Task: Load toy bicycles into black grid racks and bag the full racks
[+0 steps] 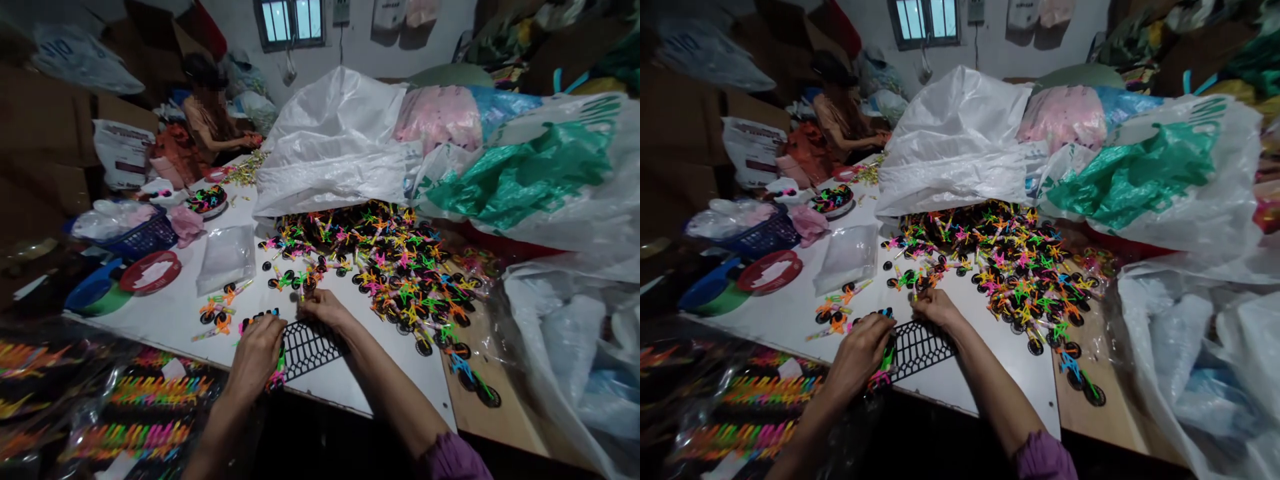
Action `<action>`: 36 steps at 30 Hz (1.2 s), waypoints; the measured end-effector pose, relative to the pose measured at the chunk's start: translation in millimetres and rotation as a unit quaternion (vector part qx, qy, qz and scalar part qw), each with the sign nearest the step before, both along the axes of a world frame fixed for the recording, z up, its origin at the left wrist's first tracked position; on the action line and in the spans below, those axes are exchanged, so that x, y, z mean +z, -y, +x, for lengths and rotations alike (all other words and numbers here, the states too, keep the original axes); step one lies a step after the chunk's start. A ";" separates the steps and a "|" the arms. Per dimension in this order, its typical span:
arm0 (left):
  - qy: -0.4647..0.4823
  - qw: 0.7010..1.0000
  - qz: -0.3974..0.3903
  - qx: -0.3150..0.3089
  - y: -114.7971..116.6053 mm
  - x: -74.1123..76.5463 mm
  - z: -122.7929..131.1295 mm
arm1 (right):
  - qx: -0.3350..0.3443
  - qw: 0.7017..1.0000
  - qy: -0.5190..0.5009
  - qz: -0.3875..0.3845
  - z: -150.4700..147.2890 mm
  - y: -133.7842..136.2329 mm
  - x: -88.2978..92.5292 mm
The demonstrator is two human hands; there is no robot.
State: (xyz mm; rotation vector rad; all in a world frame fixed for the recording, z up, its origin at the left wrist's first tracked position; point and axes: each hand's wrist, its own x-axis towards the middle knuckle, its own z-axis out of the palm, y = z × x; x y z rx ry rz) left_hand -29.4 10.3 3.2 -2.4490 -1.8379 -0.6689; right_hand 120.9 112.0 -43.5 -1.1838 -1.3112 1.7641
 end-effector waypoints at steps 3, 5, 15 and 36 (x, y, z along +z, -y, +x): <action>0.026 1.000 -0.016 -0.001 -0.5 -5.1 -2.7 | -0.009 0.998 0.054 0.039 6.4 7.9 0.0; 0.041 0.999 -0.017 0.001 1.0 -6.3 -4.8 | -0.001 0.993 0.090 0.074 9.3 10.3 3.7; 0.088 0.994 -0.038 0.042 3.2 -1.7 -5.2 | 0.055 0.943 0.214 0.249 -8.8 56.9 -7.5; 0.053 0.998 0.013 -0.007 0.8 -7.5 -7.1 | 0.271 0.821 0.353 0.357 -8.3 -2.3 13.4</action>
